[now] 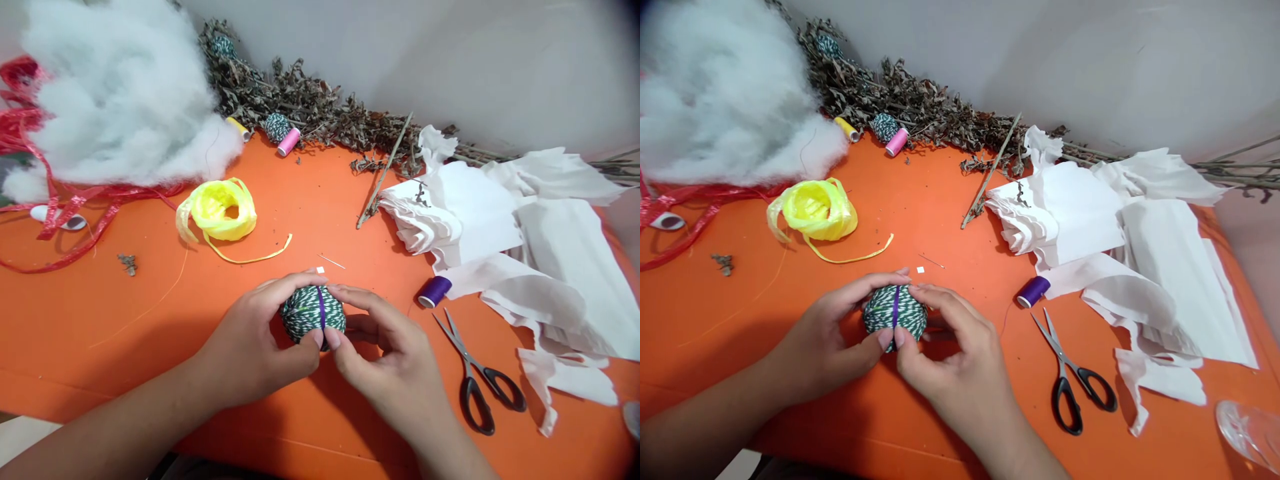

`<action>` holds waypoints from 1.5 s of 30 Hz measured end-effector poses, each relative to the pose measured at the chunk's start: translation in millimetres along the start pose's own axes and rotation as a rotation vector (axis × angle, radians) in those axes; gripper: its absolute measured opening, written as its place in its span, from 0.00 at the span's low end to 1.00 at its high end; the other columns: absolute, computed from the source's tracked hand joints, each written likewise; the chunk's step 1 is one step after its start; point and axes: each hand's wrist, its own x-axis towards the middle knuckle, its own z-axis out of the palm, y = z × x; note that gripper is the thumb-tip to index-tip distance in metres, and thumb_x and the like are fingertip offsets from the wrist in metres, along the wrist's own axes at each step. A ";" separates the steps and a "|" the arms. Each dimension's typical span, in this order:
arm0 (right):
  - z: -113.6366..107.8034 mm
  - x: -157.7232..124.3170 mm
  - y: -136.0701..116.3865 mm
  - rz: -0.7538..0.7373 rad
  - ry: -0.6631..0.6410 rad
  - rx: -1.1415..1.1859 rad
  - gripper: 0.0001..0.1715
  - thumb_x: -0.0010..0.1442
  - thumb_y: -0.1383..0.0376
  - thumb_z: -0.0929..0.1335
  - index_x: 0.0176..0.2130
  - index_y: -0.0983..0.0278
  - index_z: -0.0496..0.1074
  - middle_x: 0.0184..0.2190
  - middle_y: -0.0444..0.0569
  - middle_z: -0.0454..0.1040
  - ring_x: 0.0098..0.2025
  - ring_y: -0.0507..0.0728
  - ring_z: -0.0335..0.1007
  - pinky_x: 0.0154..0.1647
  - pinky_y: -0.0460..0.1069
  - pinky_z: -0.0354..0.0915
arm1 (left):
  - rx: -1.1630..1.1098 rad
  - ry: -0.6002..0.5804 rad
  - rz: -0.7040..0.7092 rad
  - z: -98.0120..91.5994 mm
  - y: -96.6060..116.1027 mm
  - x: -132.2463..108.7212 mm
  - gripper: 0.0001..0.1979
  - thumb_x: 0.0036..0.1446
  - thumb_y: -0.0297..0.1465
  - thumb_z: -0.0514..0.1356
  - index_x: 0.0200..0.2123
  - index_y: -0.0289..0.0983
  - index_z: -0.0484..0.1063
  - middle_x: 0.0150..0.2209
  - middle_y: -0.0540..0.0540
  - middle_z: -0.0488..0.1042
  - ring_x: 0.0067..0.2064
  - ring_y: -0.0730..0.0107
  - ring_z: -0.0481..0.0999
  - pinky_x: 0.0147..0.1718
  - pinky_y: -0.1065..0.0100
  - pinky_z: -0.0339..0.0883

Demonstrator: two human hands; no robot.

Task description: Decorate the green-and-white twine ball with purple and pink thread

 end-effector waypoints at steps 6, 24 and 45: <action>0.5 -0.9 1.3 -0.025 0.009 -0.022 0.18 0.57 0.68 0.71 0.48 0.58 0.73 0.49 0.50 0.77 0.38 0.55 0.80 0.35 0.49 0.79 | 0.019 0.006 0.012 -0.5 0.2 0.5 0.25 0.51 0.30 0.61 0.54 0.45 0.69 0.54 0.49 0.75 0.56 0.59 0.74 0.56 0.61 0.67; -0.1 -2.1 -1.1 -0.015 0.001 -0.103 0.22 0.56 0.68 0.71 0.51 0.58 0.74 0.50 0.51 0.77 0.41 0.57 0.79 0.36 0.51 0.80 | -0.030 -0.011 -0.006 -2.2 3.2 1.5 0.23 0.52 0.29 0.61 0.53 0.42 0.69 0.54 0.45 0.75 0.55 0.56 0.74 0.55 0.60 0.68; -0.1 -1.3 -0.3 -0.011 0.001 -0.121 0.20 0.57 0.66 0.71 0.50 0.58 0.75 0.49 0.52 0.77 0.38 0.57 0.79 0.33 0.49 0.79 | -0.015 -0.038 -0.014 -3.1 4.8 2.4 0.25 0.50 0.26 0.61 0.54 0.42 0.68 0.53 0.46 0.75 0.56 0.57 0.74 0.55 0.62 0.69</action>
